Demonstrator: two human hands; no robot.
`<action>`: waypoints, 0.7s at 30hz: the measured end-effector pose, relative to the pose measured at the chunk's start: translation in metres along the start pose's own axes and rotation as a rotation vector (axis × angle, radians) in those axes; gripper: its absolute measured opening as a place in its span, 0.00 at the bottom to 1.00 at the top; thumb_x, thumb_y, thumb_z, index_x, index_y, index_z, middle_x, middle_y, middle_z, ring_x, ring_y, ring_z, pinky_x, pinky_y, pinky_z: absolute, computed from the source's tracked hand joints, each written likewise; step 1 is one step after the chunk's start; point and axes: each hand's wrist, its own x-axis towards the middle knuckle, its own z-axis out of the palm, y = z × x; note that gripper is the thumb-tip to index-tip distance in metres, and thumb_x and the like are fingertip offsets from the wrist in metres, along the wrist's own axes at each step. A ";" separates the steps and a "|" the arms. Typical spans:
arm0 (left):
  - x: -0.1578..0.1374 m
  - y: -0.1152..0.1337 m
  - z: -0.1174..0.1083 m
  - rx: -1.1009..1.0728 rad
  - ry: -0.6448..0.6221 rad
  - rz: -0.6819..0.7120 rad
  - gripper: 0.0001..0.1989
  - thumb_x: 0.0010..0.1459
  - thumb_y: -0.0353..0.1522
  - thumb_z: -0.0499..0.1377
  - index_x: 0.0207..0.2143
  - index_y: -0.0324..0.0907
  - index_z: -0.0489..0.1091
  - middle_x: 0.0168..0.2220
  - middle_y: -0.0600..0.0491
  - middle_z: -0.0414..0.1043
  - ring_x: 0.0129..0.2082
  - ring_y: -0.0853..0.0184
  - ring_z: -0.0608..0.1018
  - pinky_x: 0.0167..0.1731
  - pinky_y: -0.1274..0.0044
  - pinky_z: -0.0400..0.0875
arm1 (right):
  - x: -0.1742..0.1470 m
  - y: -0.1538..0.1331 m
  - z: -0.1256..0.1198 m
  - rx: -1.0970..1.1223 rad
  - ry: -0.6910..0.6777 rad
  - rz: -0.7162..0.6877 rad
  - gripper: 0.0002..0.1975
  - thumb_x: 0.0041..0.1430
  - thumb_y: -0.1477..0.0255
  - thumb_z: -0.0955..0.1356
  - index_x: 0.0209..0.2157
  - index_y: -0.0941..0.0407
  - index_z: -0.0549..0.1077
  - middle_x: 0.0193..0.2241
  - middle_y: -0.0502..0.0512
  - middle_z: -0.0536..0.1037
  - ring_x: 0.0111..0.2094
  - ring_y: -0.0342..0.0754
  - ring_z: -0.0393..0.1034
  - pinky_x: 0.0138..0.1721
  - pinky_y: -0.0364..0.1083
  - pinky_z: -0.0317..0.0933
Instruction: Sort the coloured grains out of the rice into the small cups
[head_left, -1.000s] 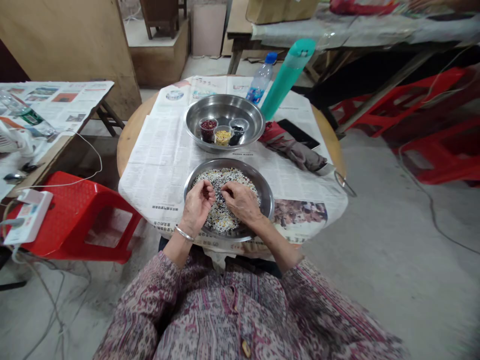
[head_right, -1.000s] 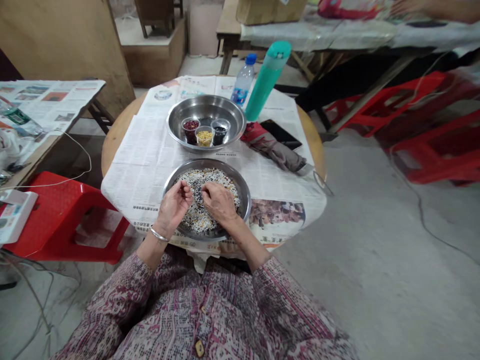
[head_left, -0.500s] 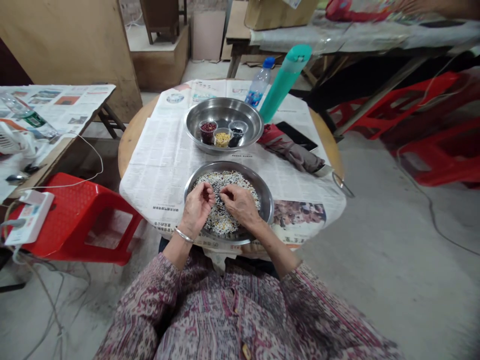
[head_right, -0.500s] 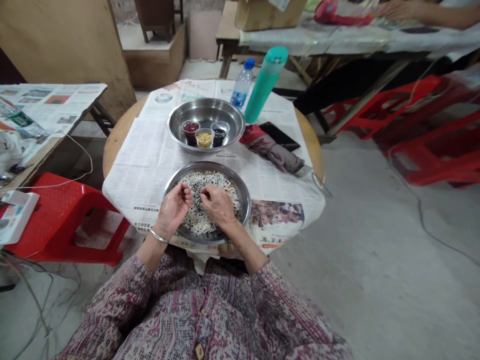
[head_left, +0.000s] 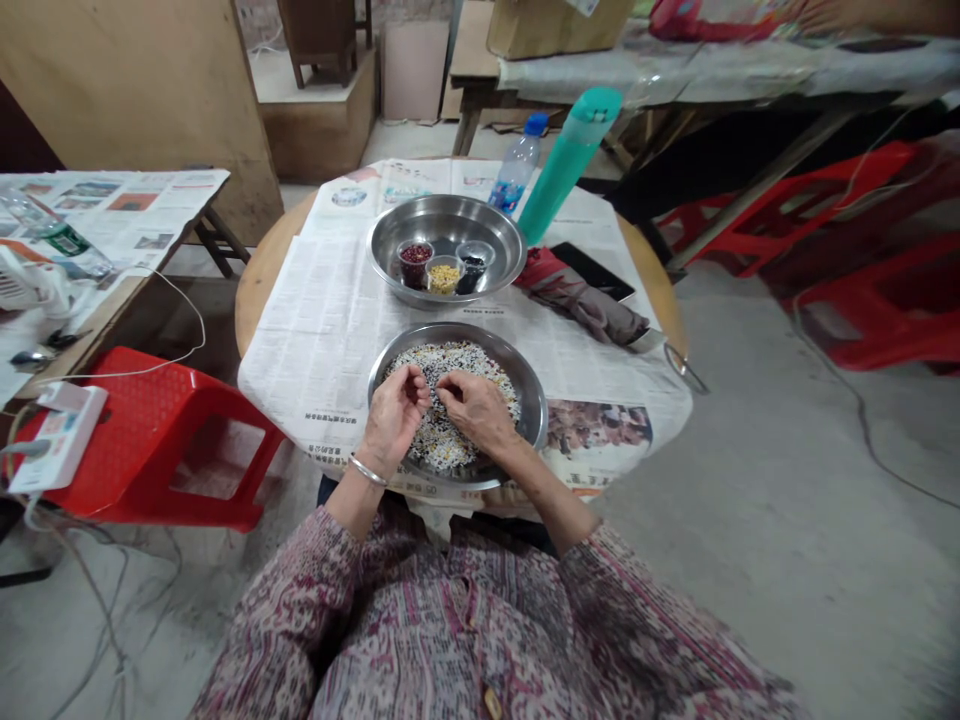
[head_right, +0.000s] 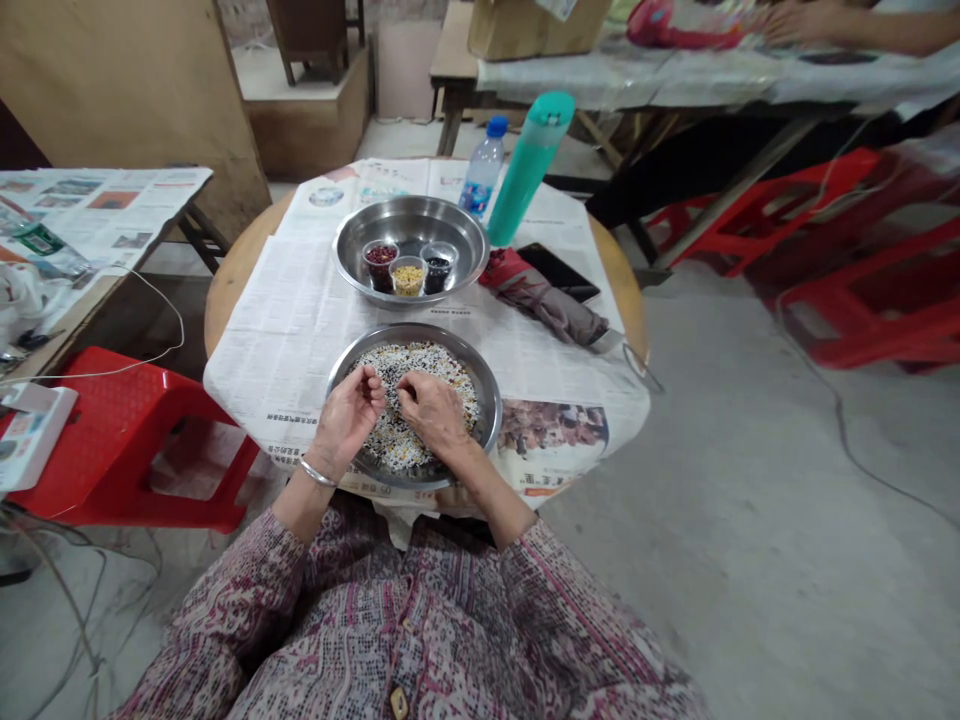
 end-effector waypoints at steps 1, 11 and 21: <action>0.000 0.000 0.000 -0.001 -0.003 -0.001 0.12 0.67 0.28 0.55 0.29 0.35 0.70 0.23 0.56 0.67 0.22 0.78 0.69 0.25 0.85 0.63 | 0.000 0.000 0.000 -0.002 0.001 -0.008 0.09 0.59 0.72 0.64 0.33 0.54 0.77 0.30 0.54 0.80 0.31 0.49 0.69 0.36 0.46 0.57; 0.002 -0.001 -0.001 0.016 0.014 0.002 0.09 0.64 0.29 0.58 0.29 0.36 0.70 0.22 0.57 0.66 0.21 0.78 0.68 0.23 0.85 0.61 | 0.001 -0.003 -0.008 0.167 0.012 0.043 0.10 0.59 0.69 0.64 0.30 0.54 0.76 0.24 0.50 0.76 0.25 0.45 0.65 0.31 0.44 0.57; 0.001 -0.002 0.002 0.068 0.093 -0.014 0.12 0.66 0.27 0.54 0.30 0.35 0.74 0.24 0.54 0.71 0.24 0.76 0.73 0.28 0.84 0.68 | -0.003 -0.023 -0.022 0.347 0.106 -0.035 0.09 0.60 0.68 0.65 0.29 0.54 0.73 0.24 0.49 0.75 0.24 0.44 0.64 0.30 0.44 0.58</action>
